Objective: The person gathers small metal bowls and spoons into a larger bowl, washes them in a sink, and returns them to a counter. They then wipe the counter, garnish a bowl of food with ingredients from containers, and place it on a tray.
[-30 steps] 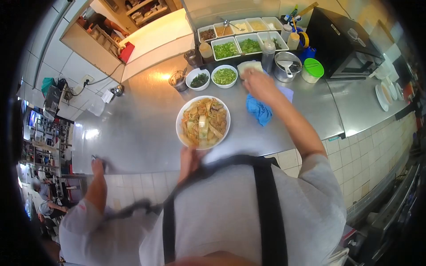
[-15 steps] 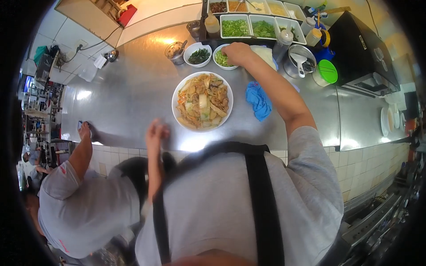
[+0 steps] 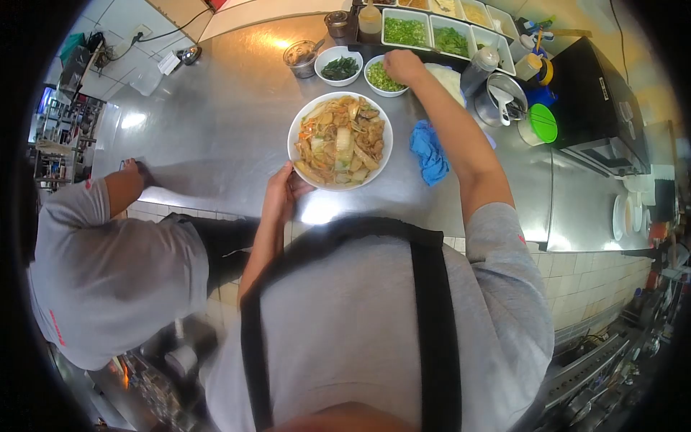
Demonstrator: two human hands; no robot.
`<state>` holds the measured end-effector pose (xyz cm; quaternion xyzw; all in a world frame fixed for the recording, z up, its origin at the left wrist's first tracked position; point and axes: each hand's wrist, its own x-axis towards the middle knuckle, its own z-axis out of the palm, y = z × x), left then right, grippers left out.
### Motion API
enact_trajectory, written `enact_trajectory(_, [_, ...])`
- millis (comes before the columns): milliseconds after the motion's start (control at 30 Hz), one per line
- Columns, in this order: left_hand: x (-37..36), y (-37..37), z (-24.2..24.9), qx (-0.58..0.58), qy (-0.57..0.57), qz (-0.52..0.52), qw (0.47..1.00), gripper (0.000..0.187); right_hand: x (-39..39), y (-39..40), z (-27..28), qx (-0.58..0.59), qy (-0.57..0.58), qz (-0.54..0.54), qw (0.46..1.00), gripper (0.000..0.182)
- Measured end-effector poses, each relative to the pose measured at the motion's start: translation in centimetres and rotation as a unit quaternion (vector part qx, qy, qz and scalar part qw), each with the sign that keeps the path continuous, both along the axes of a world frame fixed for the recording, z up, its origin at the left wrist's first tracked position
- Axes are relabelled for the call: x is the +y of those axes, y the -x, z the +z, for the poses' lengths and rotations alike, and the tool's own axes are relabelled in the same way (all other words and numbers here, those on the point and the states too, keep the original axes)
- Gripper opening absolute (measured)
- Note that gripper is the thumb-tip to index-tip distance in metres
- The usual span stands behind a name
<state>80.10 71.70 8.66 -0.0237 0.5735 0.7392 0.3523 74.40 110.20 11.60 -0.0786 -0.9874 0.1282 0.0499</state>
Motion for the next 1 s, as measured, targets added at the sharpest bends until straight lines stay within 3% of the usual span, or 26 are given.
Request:
enact_trajectory(33, [0.1, 0.0, 0.0, -0.001, 0.000, 0.003, 1.000, 0.045, 0.5, -0.1, 0.1, -0.001, 0.000, 0.003, 1.000, 0.016])
enact_trajectory(100, [0.3, 0.2, 0.0, -0.001, -0.006, -0.012, 1.000, 0.045, 0.9, -0.3, 1.8, -0.099, 0.327, -0.072, 0.937, 0.016])
enact_trajectory(233, [0.8, 0.4, 0.0, 0.002, -0.041, -0.023, 0.999, 0.047, -2.3, -2.3, 5.5, -0.120, 0.395, -0.009, 0.911, 0.014])
enact_trajectory(333, [0.5, 1.4, -1.2, 0.004, -0.046, -0.061, 0.997, 0.048, -7.3, -4.5, 7.9, -0.147, 0.336, 0.046, 0.929, 0.015])
enact_trajectory(400, [0.4, 2.6, -1.2, 0.028, 0.036, -0.096, 0.994, 0.045, -9.3, -5.0, 7.9, -0.187, 0.291, 0.067, 0.936, 0.015])
enact_trajectory(433, [0.1, 3.2, -1.3, 0.027, 0.036, -0.099, 0.994, 0.045, -10.2, -5.2, 7.2, -0.121, 0.172, 0.140, 0.968, 0.017])
enact_trajectory(467, [-0.2, 4.0, -1.2, 0.099, 0.084, -0.049, 0.990, 0.044, -10.9, -5.2, 6.9, -0.052, 0.048, 0.209, 0.975, 0.018])
enact_trajectory(567, [-2.2, 6.5, -1.4, 0.256, 0.183, 0.091, 0.945, 0.033, -13.3, -5.3, 8.0, -0.049, 0.059, 0.145, 0.986, 0.018])
enact_trajectory(667, [-5.4, 8.6, -3.3, 0.310, 0.256, 0.183, 0.897, 0.027, -13.8, -5.3, 8.7, -0.022, 0.017, 0.108, 0.994, 0.012])
enact_trajectory(800, [-6.2, 8.6, -3.6, 0.284, 0.185, 0.222, 0.914, 0.023, -12.4, -5.5, 7.4, -0.025, -0.105, 0.077, 0.991, 0.012])
enact_trajectory(867, [-5.7, 8.4, -3.9, 0.363, 0.207, 0.216, 0.882, 0.021, -12.2, -6.2, 7.5, -0.035, -0.101, 0.088, 0.990, 0.013])
enact_trajectory(933, [-5.5, 8.3, -3.6, 0.357, 0.204, 0.219, 0.885, 0.021, -12.9, -7.1, 8.4, -0.045, -0.097, 0.097, 0.990, 0.016])
enact_trajectory(1000, [-5.5, 8.2, -3.5, 0.351, 0.201, 0.221, 0.887, 0.021, -14.0, -7.5, 9.2, -0.021, -0.018, 0.093, 0.995, 0.019])
